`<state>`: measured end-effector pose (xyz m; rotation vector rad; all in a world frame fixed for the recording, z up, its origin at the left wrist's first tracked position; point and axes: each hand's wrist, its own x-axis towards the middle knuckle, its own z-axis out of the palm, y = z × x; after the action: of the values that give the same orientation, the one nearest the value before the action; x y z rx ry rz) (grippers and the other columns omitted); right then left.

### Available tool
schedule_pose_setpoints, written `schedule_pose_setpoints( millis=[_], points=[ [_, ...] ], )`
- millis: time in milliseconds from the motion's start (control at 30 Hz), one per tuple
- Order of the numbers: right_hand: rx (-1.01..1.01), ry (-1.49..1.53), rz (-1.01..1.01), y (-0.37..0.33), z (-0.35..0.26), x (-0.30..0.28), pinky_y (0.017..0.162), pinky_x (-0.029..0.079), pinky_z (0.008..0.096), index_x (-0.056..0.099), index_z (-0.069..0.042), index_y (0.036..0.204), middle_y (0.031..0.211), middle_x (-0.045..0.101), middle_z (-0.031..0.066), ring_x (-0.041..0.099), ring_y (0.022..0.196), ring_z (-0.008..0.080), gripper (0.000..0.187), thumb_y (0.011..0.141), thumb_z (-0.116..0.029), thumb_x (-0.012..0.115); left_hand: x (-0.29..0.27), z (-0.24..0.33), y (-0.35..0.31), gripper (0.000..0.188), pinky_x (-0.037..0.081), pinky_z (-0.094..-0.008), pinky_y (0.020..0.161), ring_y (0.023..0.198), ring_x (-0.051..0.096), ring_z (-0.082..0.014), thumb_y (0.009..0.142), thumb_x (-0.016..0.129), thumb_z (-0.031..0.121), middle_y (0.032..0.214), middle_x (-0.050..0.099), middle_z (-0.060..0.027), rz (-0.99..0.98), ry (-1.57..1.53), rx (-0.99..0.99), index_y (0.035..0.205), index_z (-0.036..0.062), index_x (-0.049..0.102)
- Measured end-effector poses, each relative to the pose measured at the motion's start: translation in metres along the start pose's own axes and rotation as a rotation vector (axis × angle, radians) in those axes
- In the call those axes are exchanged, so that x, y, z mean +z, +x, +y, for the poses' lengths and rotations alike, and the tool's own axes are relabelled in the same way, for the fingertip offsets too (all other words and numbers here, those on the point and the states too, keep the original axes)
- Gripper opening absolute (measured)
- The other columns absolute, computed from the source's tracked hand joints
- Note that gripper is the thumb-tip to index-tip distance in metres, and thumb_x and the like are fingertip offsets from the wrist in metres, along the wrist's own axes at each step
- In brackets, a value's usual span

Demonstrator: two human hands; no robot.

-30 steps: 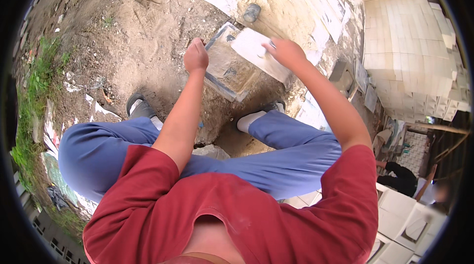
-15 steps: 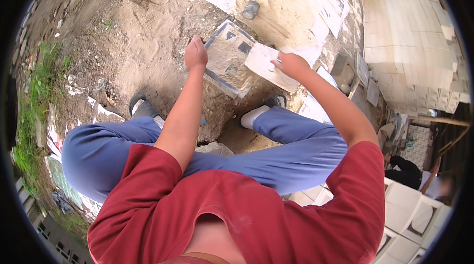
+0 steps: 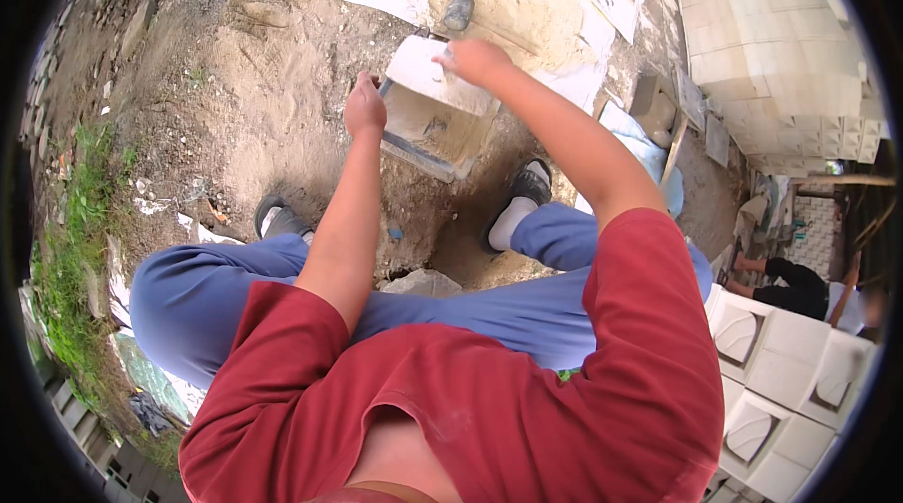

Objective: The person taps a mold with a rubber mallet, moves a stone tile, adds powder mixture into the mold using a trowel, and presses the material by hand.

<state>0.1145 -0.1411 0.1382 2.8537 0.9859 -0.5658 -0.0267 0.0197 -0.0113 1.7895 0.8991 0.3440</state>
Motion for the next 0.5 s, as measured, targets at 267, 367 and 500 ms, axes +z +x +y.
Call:
schedule_pose_setpoints(
  millis=[267, 367, 500],
  points=[
    [0.112, -0.072, -0.097, -0.105, 0.043, 0.011, 0.085, 0.054, 0.0512, 0.069, -0.001, 0.099, 0.097, 0.073, 0.0253, 0.069, 0.096, 0.0423, 0.059, 0.102, -0.057, 0.051, -0.002, 0.000, 0.002, 0.056, 0.053, -0.0569, 0.082, 0.094, 0.070, -0.0452, 0.106, 0.029, 0.046, 0.099, 0.075, -0.0201, 0.120, 0.058, -0.011, 0.104, 0.0129, 0.074],
    [0.257, 0.049, -0.064, -0.134, 0.062, 0.006, 0.084, 0.053, 0.0503, 0.070, -0.001, 0.098, 0.096, 0.072, 0.0255, 0.069, 0.098, 0.0419, 0.058, 0.103, -0.056, 0.051, 0.001, 0.008, -0.001, 0.059, 0.053, -0.0574, 0.083, 0.095, 0.070, -0.0455, 0.106, 0.029, 0.048, 0.099, 0.075, -0.0231, 0.067, 0.230, -0.029, 0.104, 0.0105, 0.075],
    [0.459, 0.467, 0.038, -0.140, 0.087, 0.008, 0.052, 0.048, 0.0410, 0.063, -0.002, 0.090, 0.067, 0.061, 0.0104, 0.061, 0.056, 0.0235, 0.050, 0.104, -0.049, 0.054, 0.004, 0.012, 0.007, 0.066, 0.054, -0.0560, 0.088, 0.100, 0.071, -0.0446, 0.107, 0.024, 0.051, 0.105, 0.075, -0.0244, -0.052, 0.355, -0.054, 0.111, 0.0086, 0.075]
  ],
)
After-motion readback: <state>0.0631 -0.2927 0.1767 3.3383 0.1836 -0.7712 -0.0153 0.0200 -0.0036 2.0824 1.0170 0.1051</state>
